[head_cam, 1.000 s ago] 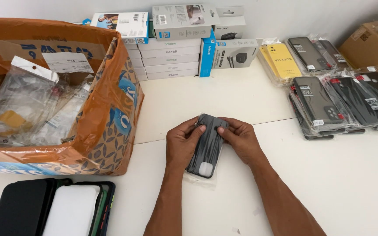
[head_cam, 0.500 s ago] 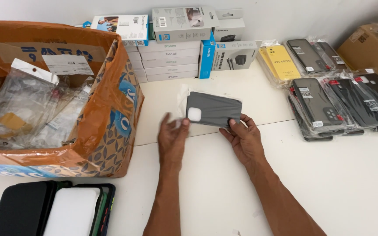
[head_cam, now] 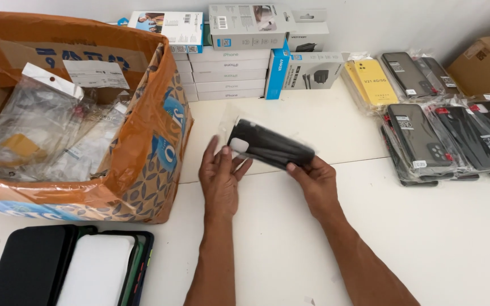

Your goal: Packaging phone cases by putting them into plastic sleeves and protective frames.

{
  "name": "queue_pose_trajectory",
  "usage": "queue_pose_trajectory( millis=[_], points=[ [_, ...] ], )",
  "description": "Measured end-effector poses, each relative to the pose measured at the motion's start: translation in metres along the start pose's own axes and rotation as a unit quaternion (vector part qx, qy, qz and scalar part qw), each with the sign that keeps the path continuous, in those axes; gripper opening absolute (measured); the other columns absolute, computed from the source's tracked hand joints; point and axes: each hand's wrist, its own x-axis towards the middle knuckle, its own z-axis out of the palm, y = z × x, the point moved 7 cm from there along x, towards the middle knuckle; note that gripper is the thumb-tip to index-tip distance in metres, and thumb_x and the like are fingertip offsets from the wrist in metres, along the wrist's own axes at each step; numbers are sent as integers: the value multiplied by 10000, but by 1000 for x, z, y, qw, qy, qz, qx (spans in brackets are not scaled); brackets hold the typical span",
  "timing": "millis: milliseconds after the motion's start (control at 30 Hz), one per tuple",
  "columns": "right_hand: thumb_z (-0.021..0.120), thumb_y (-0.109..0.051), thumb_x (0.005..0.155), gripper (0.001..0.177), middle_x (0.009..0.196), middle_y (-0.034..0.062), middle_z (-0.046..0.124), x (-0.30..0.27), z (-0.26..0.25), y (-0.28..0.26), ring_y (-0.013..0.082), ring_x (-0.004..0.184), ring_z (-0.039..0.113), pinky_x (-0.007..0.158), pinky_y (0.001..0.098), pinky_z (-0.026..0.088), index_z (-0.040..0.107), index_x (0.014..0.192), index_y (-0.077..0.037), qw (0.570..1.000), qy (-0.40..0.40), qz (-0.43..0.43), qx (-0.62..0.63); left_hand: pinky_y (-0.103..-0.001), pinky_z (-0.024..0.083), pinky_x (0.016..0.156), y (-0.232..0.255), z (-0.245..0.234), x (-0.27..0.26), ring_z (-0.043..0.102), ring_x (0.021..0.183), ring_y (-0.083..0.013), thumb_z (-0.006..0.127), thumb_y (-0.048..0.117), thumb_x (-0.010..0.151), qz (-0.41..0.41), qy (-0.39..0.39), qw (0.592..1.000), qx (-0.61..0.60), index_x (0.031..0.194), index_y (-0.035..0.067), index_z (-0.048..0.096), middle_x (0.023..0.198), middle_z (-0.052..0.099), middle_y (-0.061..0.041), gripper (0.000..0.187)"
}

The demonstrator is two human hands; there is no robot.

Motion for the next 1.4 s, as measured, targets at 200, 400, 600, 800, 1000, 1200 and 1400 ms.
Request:
queue_pose_trajectory(
  millis=[200,400,600,800,1000,1200,1400],
  points=[
    [726,121,845,300,1303,109,678,-38,25,-45,310,1269,609,1073,432,518,814,1018,-108,859,-35,-406,-311,-585,330,1203,-22,19,-8,428,1444,-394,350,812,887,-138,-72,978,-143,1600,198,347,1621,384,-165,940],
    [535,166,925,508,1496,189,476,-41,40,-45,391,1358,520,1089,497,491,582,1387,-39,863,-75,-363,-342,-409,514,1087,-31,-15,16,627,1231,-232,643,377,988,-88,-16,989,-120,1407,188,598,1380,648,-60,461],
    [318,-258,1109,473,1363,154,619,-21,13,-17,223,1138,625,962,373,551,442,1505,-31,990,-51,-83,-98,-403,553,1042,-27,-12,13,660,1168,-232,662,325,993,-87,-15,991,-99,1343,147,629,1306,685,-83,394],
    [781,-100,908,320,933,99,752,-2,0,22,150,816,669,740,291,585,737,1215,-22,994,-45,-21,-101,-377,552,1041,-19,9,0,659,1145,-212,638,336,1003,-105,-73,991,-31,1362,127,607,1256,695,-79,416],
    [767,-128,940,193,827,71,710,-2,-4,17,120,750,633,663,246,568,752,1111,-39,997,31,22,-63,-398,545,1038,-13,20,-11,635,1113,-183,877,108,776,-87,-225,961,137,1378,126,598,1185,696,-50,664],
    [677,-191,1007,207,888,35,720,-7,0,5,96,808,643,714,249,575,757,1139,-52,997,47,58,29,-327,595,892,-23,20,-10,672,959,-155,870,-31,743,-92,-235,952,173,1199,53,701,1039,742,-57,494],
    [730,-141,966,233,971,78,689,-6,-9,0,151,907,613,810,302,521,706,1166,-24,991,86,-24,-95,-305,608,844,-29,18,-13,682,912,-138,892,-13,730,-85,-224,949,205,1126,38,752,993,766,-60,423]
  ],
)
